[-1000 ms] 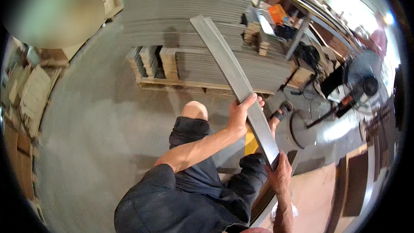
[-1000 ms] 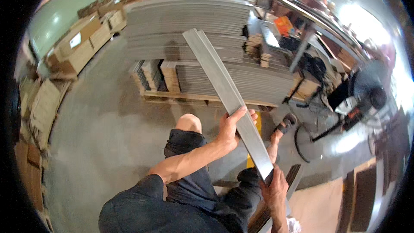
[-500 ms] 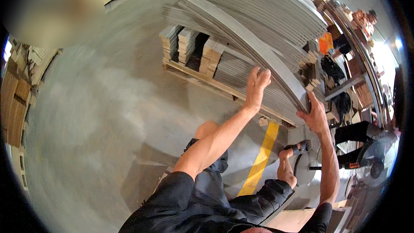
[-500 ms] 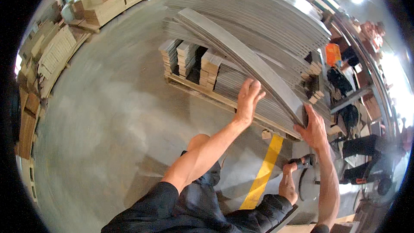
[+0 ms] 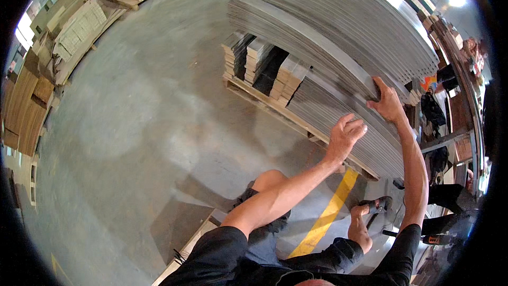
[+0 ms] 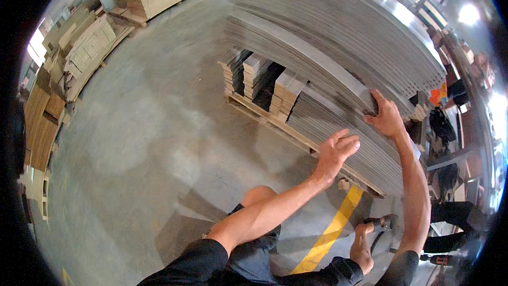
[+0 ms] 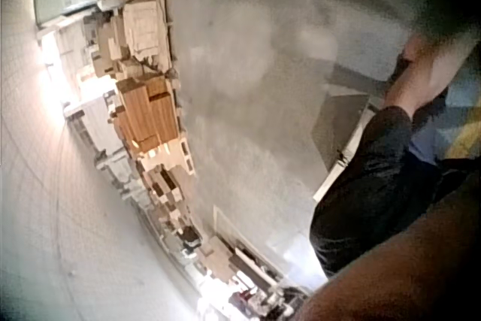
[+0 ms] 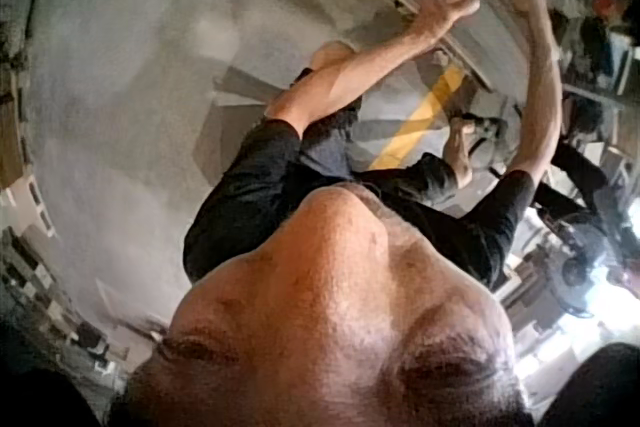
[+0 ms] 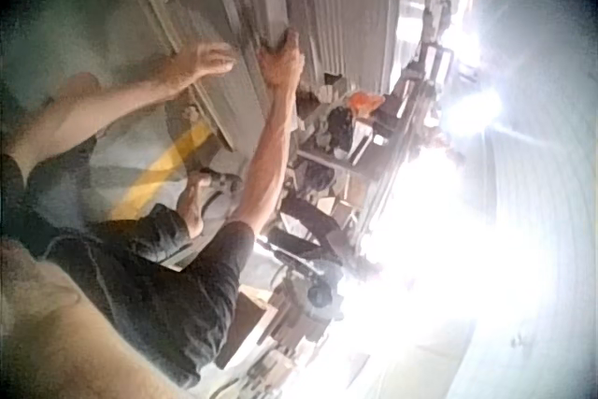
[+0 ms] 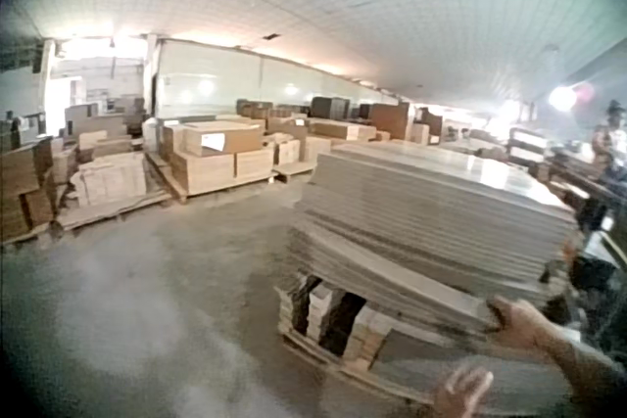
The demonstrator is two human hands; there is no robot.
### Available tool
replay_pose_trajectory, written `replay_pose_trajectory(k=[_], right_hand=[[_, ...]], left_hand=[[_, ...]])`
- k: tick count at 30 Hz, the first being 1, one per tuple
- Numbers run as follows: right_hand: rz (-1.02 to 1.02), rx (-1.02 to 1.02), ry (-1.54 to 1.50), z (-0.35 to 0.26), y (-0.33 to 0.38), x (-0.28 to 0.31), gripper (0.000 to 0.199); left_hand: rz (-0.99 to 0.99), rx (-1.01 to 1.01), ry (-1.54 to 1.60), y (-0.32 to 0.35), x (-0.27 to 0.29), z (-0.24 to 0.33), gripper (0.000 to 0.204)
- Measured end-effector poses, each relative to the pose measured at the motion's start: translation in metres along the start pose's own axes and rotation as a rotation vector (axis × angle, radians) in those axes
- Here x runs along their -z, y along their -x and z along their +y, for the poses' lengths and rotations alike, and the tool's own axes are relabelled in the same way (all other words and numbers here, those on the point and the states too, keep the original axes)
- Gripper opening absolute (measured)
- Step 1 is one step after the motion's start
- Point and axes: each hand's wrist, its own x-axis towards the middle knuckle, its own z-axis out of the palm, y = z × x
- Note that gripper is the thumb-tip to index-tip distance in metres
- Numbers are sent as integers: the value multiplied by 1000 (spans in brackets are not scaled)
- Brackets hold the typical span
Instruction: The person wipes long grey bars with a cloth and moves them between a stack and a work surface.
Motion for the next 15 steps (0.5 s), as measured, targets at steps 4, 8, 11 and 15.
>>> replay_pose_trajectory(k=[4,8,11,15], right_hand=[[-24,35,-78,38,-14,-8,71],[-87,-30,-53,60,-34,-11,61],[-140,-63,121,78,-56,-11,59],[-104,-51,225,76,-77,-33,54]], left_hand=[[42,2,47,-3,1,-5,76],[96,16,50,-8,6,0,75],[83,53,68,-11,5,-1,73],[85,59,124,-9,6,-2,71]])
